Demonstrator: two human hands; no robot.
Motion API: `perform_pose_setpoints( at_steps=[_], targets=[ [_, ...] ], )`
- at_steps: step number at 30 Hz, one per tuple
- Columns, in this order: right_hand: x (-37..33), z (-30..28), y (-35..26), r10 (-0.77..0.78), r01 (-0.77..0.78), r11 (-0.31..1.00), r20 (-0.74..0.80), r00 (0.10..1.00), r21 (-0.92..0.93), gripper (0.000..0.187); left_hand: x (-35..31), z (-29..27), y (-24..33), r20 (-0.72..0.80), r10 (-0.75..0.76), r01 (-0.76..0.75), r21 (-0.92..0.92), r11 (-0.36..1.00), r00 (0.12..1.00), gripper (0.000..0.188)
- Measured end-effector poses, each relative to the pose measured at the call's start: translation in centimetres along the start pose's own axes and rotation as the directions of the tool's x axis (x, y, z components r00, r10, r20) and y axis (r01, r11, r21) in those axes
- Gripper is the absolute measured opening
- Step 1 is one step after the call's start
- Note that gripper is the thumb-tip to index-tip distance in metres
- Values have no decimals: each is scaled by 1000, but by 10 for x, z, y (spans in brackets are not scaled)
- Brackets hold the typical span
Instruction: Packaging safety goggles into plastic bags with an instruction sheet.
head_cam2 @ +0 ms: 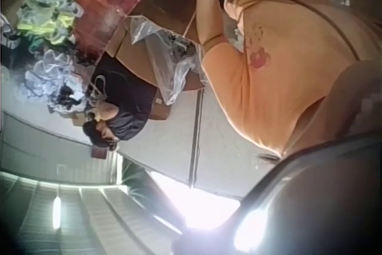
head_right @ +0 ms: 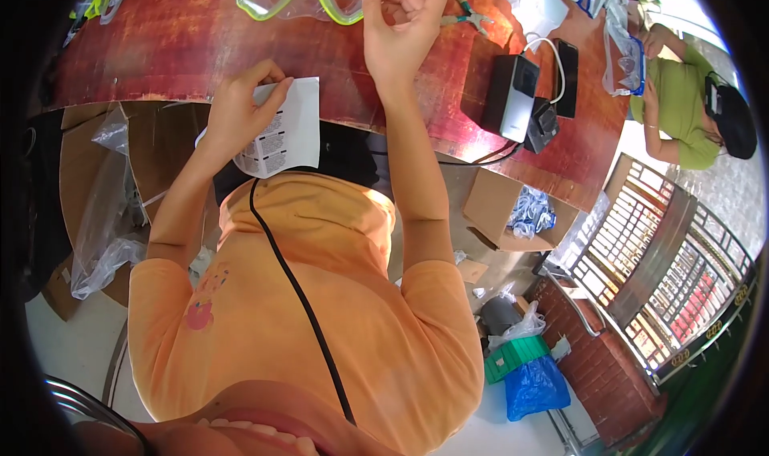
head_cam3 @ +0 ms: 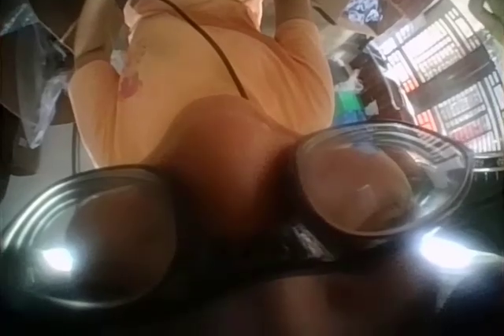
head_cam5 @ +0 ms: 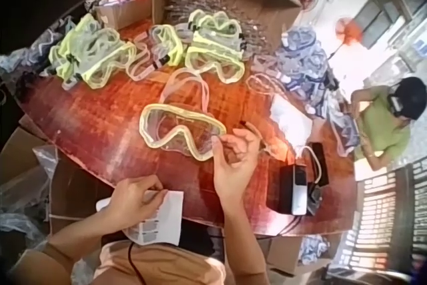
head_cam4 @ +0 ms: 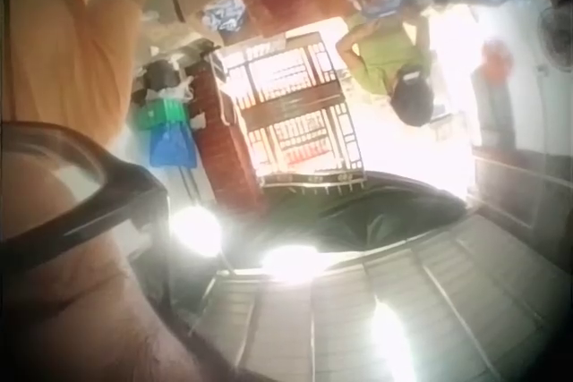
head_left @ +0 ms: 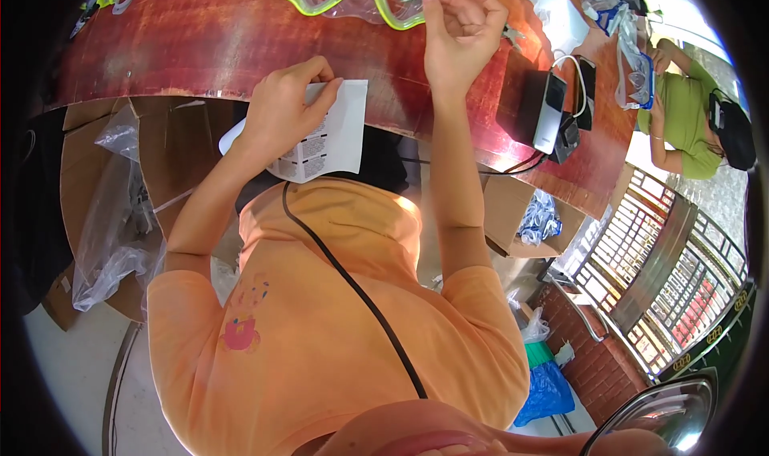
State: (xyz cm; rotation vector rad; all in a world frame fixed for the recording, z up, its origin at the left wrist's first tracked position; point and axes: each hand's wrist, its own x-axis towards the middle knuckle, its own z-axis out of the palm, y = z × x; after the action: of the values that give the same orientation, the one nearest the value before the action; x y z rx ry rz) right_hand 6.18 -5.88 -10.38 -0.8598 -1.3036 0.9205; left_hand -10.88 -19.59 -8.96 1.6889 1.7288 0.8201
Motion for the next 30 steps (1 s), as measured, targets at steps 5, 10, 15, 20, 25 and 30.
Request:
perform_pose_setpoints(
  at_steps=[5,10,15,20,25,30],
  targets=[
    [7,3,-9,-50,48,990,-8,999,-135,41,5,8,-9,-27,49,-49,-32,998,998,15],
    [11,8,-8,-102,99,977,-7,995,-188,42,12,5,-11,-28,49,-49,-28,998,998,16],
    [11,10,-22,-91,78,948,-25,996,-308,34,14,9,-1,-31,20,-22,-62,998,999,16],
    [2,5,-9,-166,200,882,117,979,-427,59,11,10,2,-47,-39,37,-43,998,998,16],
    [11,-2,-15,-218,170,753,3,976,-636,66,23,3,3,-45,-31,30,-16,999,999,16],
    [51,10,-9,-165,172,859,58,985,-482,49,32,-14,22,-100,-21,19,-29,999,995,17]
  ],
)
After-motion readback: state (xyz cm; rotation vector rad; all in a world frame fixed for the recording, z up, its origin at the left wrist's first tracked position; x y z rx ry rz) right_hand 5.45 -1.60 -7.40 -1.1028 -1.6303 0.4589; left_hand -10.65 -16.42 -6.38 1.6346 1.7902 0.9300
